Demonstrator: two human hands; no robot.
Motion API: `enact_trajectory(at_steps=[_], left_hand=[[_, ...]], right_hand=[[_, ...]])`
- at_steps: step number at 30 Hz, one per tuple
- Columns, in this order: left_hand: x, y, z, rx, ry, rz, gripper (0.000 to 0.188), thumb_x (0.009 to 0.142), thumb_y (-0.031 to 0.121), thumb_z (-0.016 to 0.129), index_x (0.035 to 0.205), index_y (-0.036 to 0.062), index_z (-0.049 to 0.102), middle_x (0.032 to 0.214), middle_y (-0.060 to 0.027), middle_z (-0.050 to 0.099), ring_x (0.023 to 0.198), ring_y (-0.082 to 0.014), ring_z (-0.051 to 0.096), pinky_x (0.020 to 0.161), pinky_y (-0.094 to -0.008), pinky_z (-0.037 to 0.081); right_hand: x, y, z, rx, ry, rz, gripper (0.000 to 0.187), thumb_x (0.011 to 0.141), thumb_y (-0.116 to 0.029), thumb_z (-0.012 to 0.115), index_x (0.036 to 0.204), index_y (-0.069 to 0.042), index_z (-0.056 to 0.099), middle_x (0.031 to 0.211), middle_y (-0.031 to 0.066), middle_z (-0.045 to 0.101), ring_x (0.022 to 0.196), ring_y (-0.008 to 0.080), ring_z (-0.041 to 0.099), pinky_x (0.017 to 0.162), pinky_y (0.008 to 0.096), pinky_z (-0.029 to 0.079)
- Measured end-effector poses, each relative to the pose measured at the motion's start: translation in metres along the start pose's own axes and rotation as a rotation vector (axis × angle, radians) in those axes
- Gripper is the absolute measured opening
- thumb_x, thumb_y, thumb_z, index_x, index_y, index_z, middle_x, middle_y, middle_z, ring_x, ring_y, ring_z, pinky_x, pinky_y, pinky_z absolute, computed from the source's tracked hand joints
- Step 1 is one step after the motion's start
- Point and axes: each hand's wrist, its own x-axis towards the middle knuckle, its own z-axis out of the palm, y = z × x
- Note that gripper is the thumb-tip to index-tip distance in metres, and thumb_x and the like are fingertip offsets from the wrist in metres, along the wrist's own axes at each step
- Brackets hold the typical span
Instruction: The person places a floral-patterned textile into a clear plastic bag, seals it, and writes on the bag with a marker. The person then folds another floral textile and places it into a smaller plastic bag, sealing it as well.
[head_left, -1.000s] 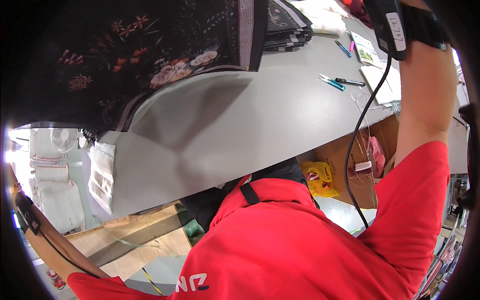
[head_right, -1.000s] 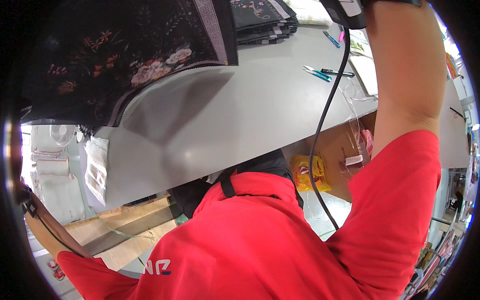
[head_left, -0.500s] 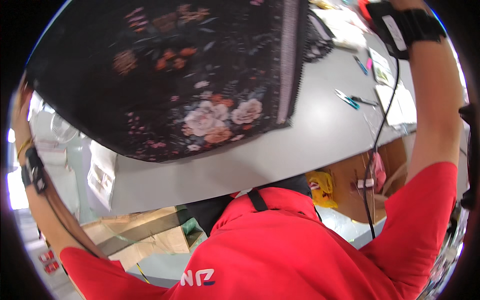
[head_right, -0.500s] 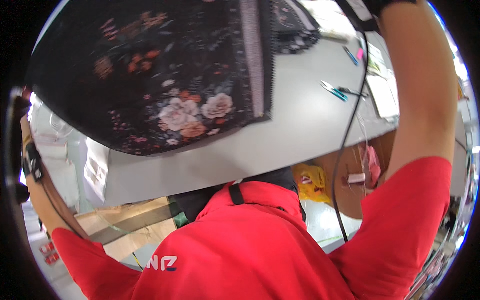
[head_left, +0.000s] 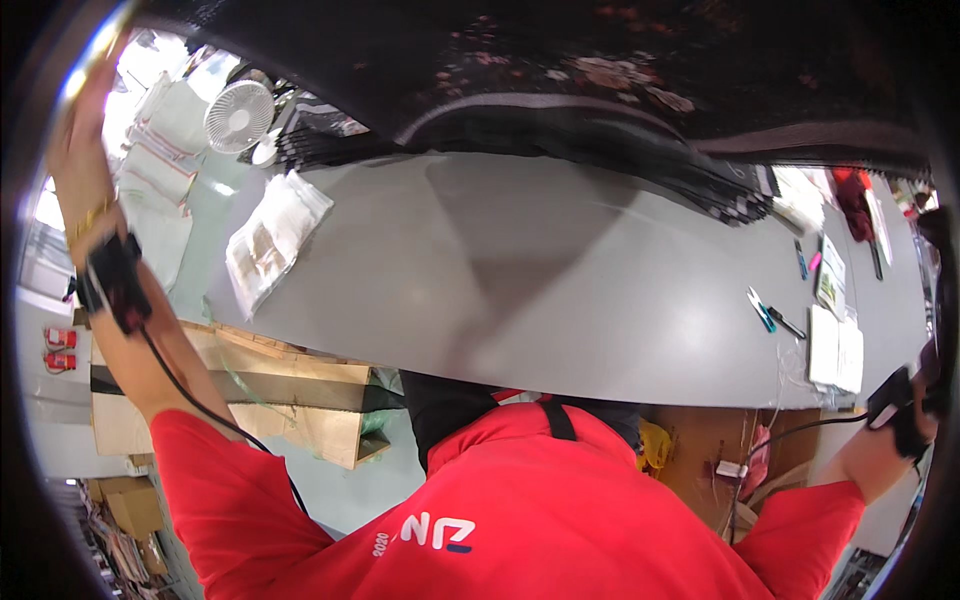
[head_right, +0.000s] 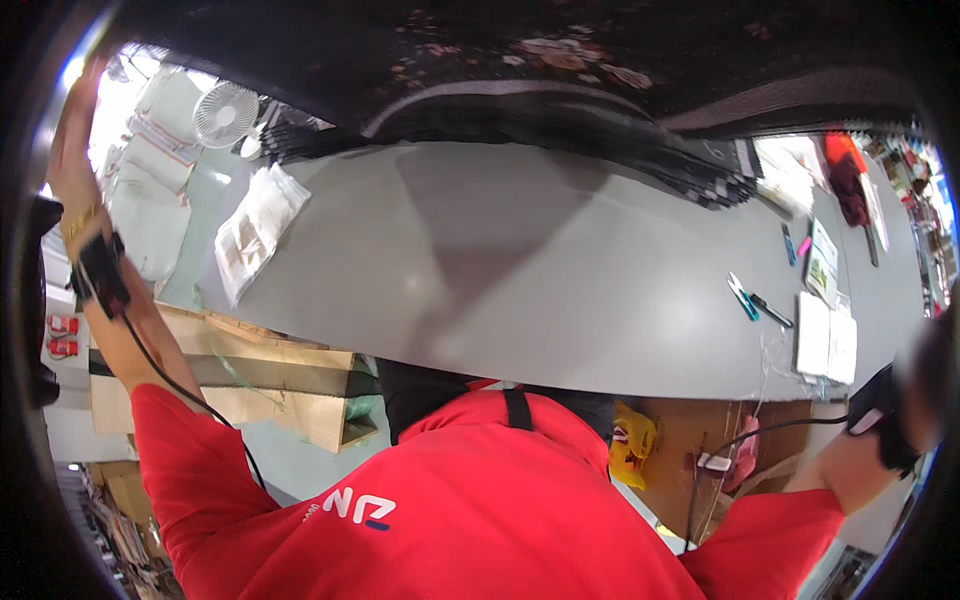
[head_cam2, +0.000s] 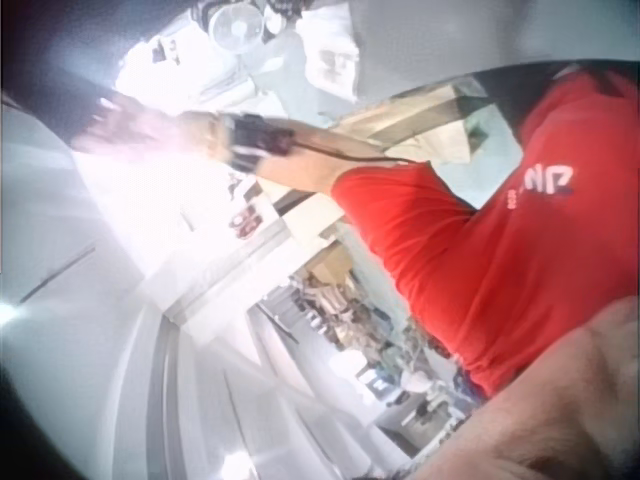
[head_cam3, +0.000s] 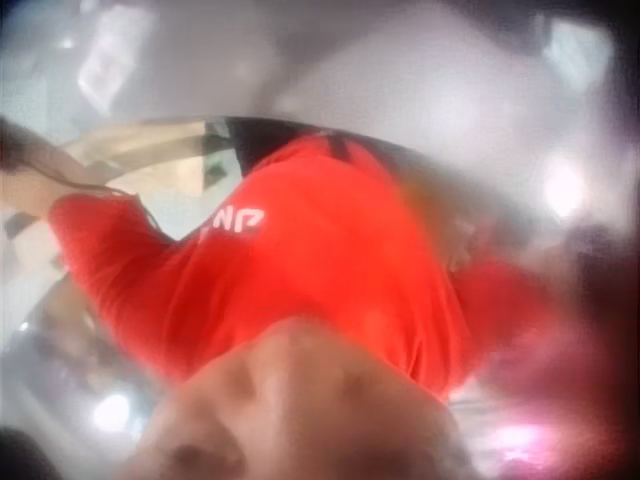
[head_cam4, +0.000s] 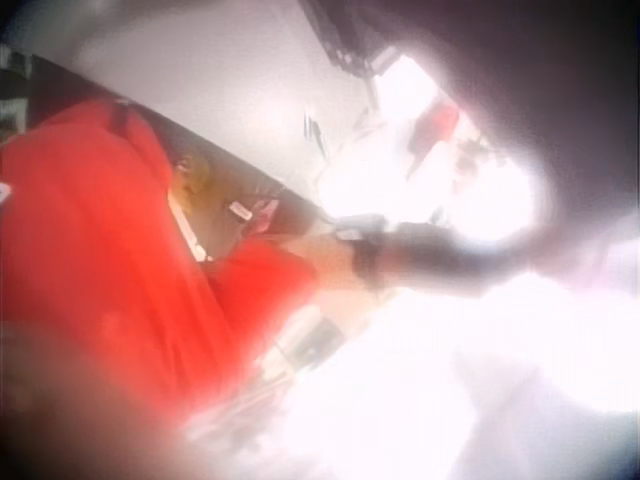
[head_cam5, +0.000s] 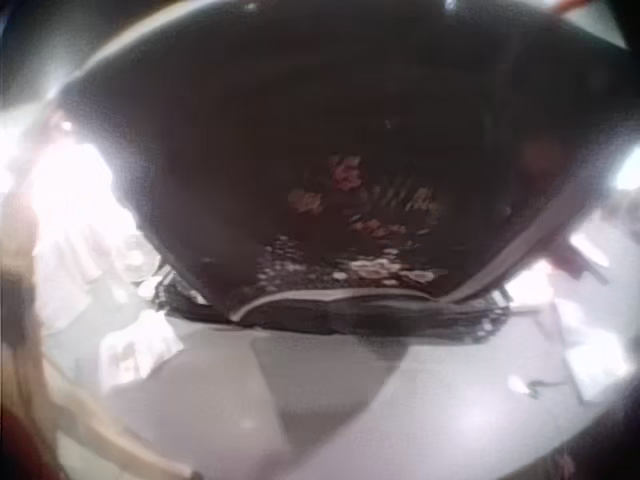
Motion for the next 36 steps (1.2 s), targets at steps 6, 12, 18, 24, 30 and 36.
enact_trajectory(at_steps=[6, 12, 18, 24, 30, 36], left_hand=[[-0.118, 0.009, -0.050, -0.756, 0.204, -0.241, 0.050, 0.108, 0.019, 0.049, 0.151, -0.0043, 0.043, 0.159, -0.0252, 0.040, 0.144, -0.0333, 0.045, 0.122, -0.0487, 0.034], [-0.292, 0.002, -0.011, -0.658, 0.686, -0.535, 0.046, 0.111, 0.025, 0.048, 0.141, -0.0096, 0.050, 0.155, -0.0279, 0.043, 0.147, -0.0369, 0.038, 0.125, -0.0524, 0.029], [-0.414, -0.054, 0.008, -0.361, 0.248, -0.697, 0.027, 0.108, 0.013, 0.053, 0.124, -0.0071, 0.060, 0.135, -0.0250, 0.061, 0.140, -0.0369, 0.049, 0.118, -0.0460, 0.038], [-0.385, -0.113, 0.044, -0.294, 0.268, -0.899, 0.015, 0.104, 0.006, 0.059, 0.116, 0.0000, 0.064, 0.110, -0.0038, 0.065, 0.106, -0.0107, 0.060, 0.094, -0.0267, 0.047], [-0.303, -0.217, 0.119, -0.281, 0.045, -0.948, 0.021, 0.101, 0.008, 0.066, 0.121, 0.0015, 0.066, 0.099, 0.0017, 0.067, 0.090, -0.0052, 0.061, 0.081, -0.0210, 0.048], [-0.328, -0.188, 0.107, 0.037, -0.286, -1.006, 0.053, 0.096, 0.011, 0.069, 0.147, 0.0081, 0.051, 0.104, -0.0001, 0.069, 0.090, -0.0066, 0.062, 0.079, -0.0195, 0.048]], right_hand=[[-0.094, -0.103, -0.059, 0.130, 0.168, -0.287, 0.034, 0.083, -0.008, 0.076, 0.116, -0.009, 0.065, 0.091, 0.0103, 0.062, 0.082, 0.0260, 0.057, 0.074, 0.0465, 0.050], [-0.196, -0.167, -0.021, 0.203, 0.072, -0.247, 0.036, 0.076, -0.006, 0.080, 0.110, -0.010, 0.067, 0.086, 0.0080, 0.058, 0.078, 0.0265, 0.056, 0.072, 0.0455, 0.049], [-0.252, -0.180, 0.046, 0.277, -0.303, 0.067, 0.025, 0.067, 0.007, 0.078, 0.083, -0.008, 0.066, 0.084, 0.0064, 0.057, 0.084, 0.0292, 0.056, 0.077, 0.0396, 0.047], [-0.246, -0.141, 0.108, 0.951, -0.436, 0.847, 0.008, 0.098, -0.007, 0.056, 0.093, -0.002, 0.053, 0.122, 0.0161, 0.060, 0.117, 0.0299, 0.059, 0.094, 0.0369, 0.051], [-0.185, -0.108, 0.215, 0.669, -0.388, 0.746, 0.010, 0.105, -0.013, 0.056, 0.101, -0.004, 0.060, 0.085, -0.0021, 0.051, 0.078, 0.0078, 0.045, 0.069, 0.0239, 0.039], [-0.206, -0.124, 0.206, 0.809, -0.426, 0.832, 0.040, 0.095, -0.016, 0.073, 0.131, -0.006, 0.060, 0.089, -0.0018, 0.060, 0.083, 0.0090, 0.052, 0.077, 0.0281, 0.042]])
